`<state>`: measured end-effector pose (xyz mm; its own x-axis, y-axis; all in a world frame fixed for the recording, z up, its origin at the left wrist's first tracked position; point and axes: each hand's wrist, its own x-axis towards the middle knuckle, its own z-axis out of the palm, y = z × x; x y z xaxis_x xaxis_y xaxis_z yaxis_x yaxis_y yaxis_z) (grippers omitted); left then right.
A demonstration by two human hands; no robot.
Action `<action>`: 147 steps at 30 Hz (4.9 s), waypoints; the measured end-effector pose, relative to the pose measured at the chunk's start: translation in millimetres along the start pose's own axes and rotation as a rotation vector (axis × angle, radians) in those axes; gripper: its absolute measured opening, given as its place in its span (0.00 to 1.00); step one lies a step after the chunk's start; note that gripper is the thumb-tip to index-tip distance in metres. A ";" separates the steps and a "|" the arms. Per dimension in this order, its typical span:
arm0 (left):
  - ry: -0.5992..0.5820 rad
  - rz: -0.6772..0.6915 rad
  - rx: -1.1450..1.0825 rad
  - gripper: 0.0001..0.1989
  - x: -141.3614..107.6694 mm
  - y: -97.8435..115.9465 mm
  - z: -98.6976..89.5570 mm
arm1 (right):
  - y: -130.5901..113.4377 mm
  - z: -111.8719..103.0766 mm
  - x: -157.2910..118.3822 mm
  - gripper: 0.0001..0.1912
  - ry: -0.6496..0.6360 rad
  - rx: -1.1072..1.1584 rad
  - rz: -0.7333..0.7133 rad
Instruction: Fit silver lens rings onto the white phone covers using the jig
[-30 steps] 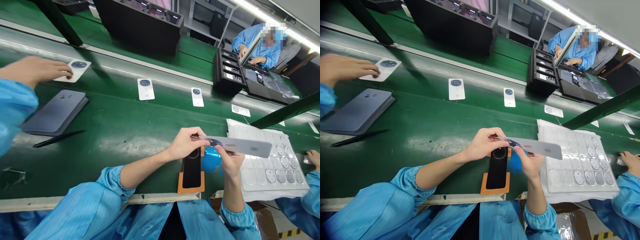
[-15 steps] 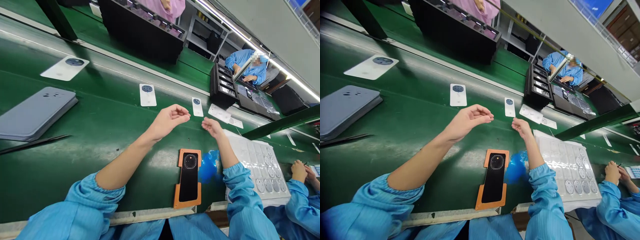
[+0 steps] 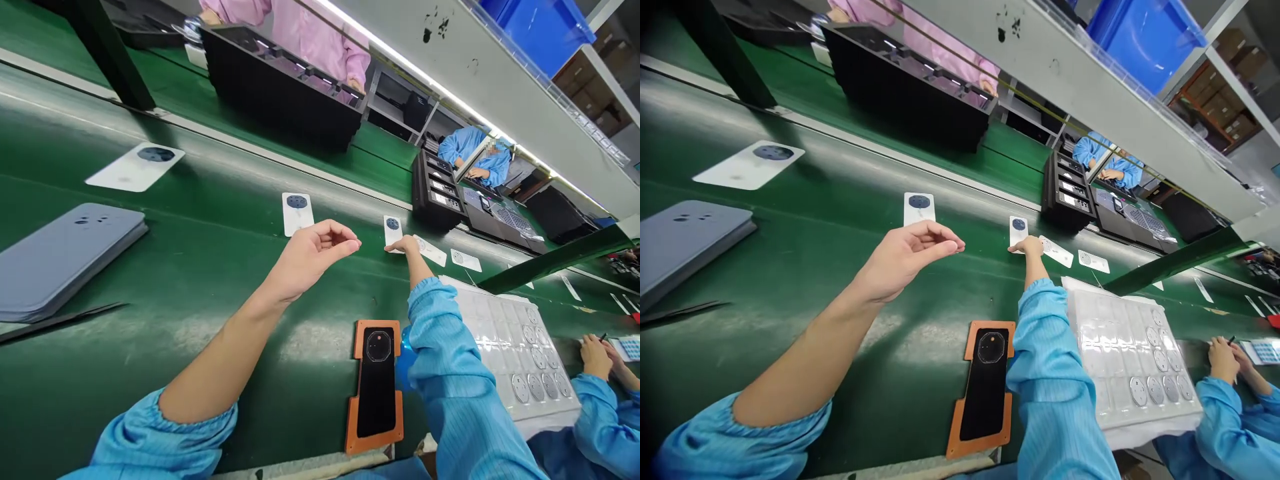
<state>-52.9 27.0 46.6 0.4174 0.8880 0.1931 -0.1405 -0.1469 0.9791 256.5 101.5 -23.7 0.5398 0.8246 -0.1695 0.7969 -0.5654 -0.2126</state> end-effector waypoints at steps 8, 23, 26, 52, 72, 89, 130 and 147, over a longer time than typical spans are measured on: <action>-0.020 0.199 0.593 0.18 3.1 -22.9 15.5 | 0.6 -37.6 -55.9 0.09 0.130 0.021 -0.328; -0.083 -0.172 0.020 0.19 -8.0 -48.4 57.7 | 229.3 -130.8 -251.7 0.13 0.556 -0.026 -0.321; 0.081 -0.273 -0.281 0.22 -6.9 -43.6 60.5 | 308.6 -125.3 -268.5 0.12 0.163 -0.137 0.047; 0.098 -0.232 -0.427 0.21 -12.0 -44.8 62.8 | 114.3 31.5 -308.2 0.17 0.403 0.297 -0.784; -0.070 -0.173 -0.267 0.16 -19.6 -41.9 61.7 | 91.5 56.2 -295.5 0.12 0.261 0.015 -0.904; -0.214 0.028 -0.090 0.28 -58.4 -56.5 103.0 | 43.5 3.6 -266.5 0.06 0.640 0.663 -0.406; -0.234 0.006 0.301 0.16 -94.3 -39.6 39.3 | 165.4 24.0 -289.6 0.10 0.308 0.221 -0.038; -0.573 0.688 1.157 0.23 -147.4 -92.4 64.2 | 128.7 47.1 -295.7 0.21 0.292 -0.090 -1.017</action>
<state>-43.8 -118.3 -68.3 0.8987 0.2488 0.3613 0.2135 -0.9675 0.1353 186.7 -216.0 -46.3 -0.3570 0.8887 0.2879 0.9210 0.3863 -0.0507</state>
